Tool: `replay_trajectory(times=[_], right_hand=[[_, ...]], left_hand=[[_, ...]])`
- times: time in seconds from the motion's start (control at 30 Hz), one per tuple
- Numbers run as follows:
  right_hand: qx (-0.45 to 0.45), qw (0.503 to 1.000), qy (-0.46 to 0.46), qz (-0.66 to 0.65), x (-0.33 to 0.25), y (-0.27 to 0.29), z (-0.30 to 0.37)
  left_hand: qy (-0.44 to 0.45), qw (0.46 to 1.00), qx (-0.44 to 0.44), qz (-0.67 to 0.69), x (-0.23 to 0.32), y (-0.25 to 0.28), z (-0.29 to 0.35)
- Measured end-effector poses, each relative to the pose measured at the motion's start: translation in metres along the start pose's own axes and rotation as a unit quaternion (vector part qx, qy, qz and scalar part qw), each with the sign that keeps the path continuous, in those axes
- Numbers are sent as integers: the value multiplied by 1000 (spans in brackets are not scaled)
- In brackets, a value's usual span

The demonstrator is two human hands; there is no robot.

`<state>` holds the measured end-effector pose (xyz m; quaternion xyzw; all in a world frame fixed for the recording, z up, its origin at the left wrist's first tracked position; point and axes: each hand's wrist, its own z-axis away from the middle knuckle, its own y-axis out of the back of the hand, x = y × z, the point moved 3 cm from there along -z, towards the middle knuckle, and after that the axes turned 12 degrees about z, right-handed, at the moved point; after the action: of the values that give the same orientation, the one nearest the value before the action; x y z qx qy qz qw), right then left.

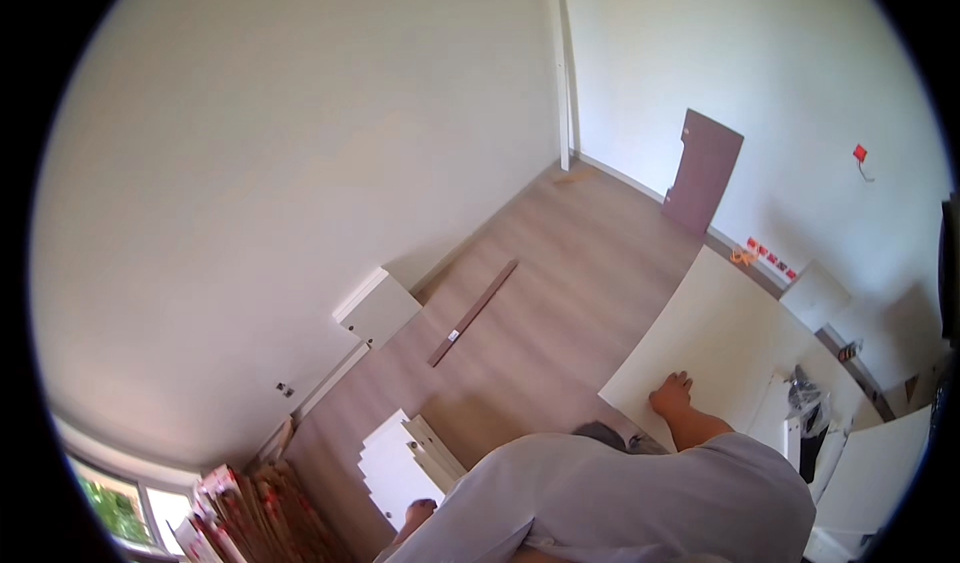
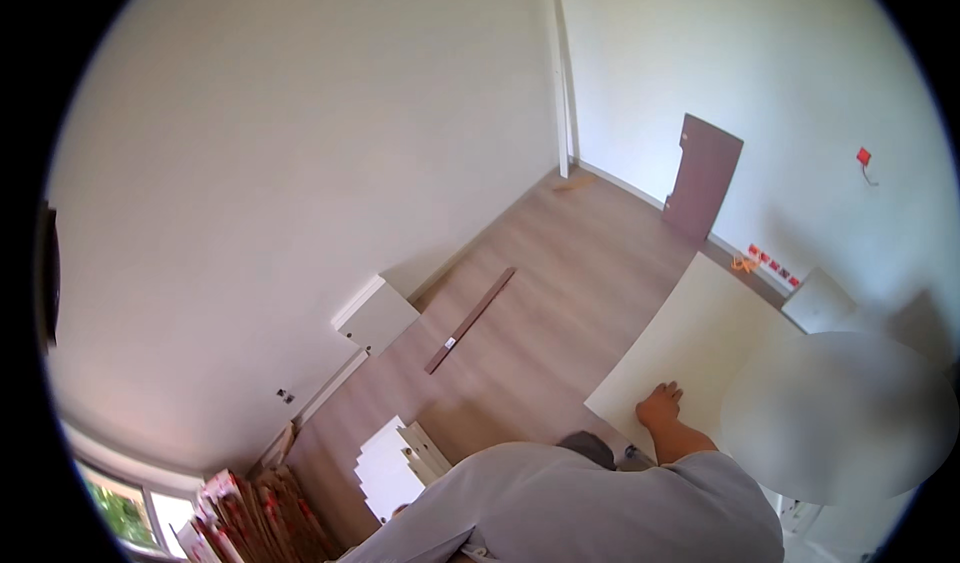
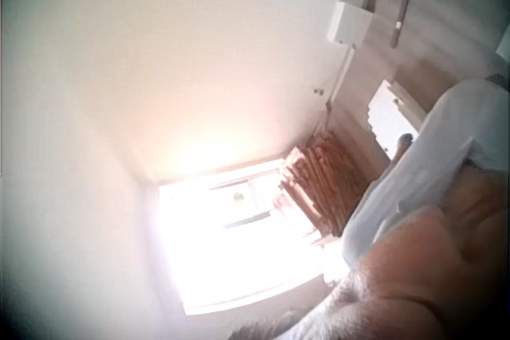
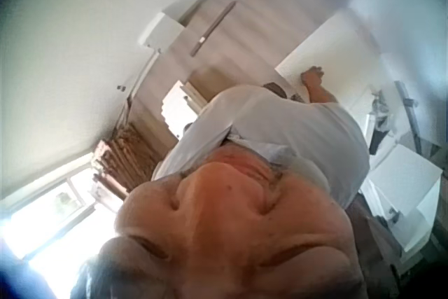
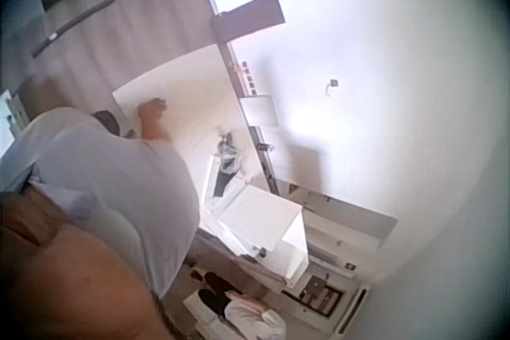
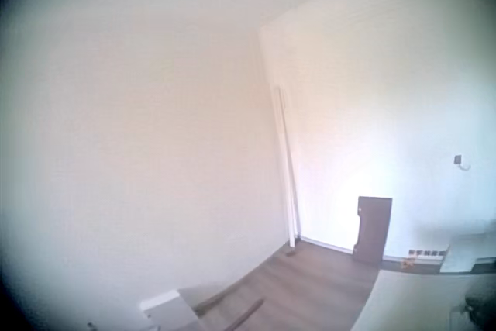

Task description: The person assembles a cabinet by using an electric drill to drive screws into wood panels, then uses a screwdriver to secure hardware and internal supports.

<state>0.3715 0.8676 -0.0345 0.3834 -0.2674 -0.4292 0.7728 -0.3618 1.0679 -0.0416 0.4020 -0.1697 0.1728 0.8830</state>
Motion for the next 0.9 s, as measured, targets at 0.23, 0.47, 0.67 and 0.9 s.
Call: replay_trajectory(times=[0.23,0.47,0.67,0.9], right_hand=[[6,989,-115,-95,-45,44,6],[44,965,-234,-109,-71,-1,-38],[92,904,-378,-177,-77,55,-97],[252,915,-172,-264,-174,225,-264]], left_hand=[[80,972,41,219,141,120,-163],[-196,959,-201,52,265,89,-321],[-166,965,-194,-63,373,103,-419],[-135,967,-204,-78,493,170,-536]])
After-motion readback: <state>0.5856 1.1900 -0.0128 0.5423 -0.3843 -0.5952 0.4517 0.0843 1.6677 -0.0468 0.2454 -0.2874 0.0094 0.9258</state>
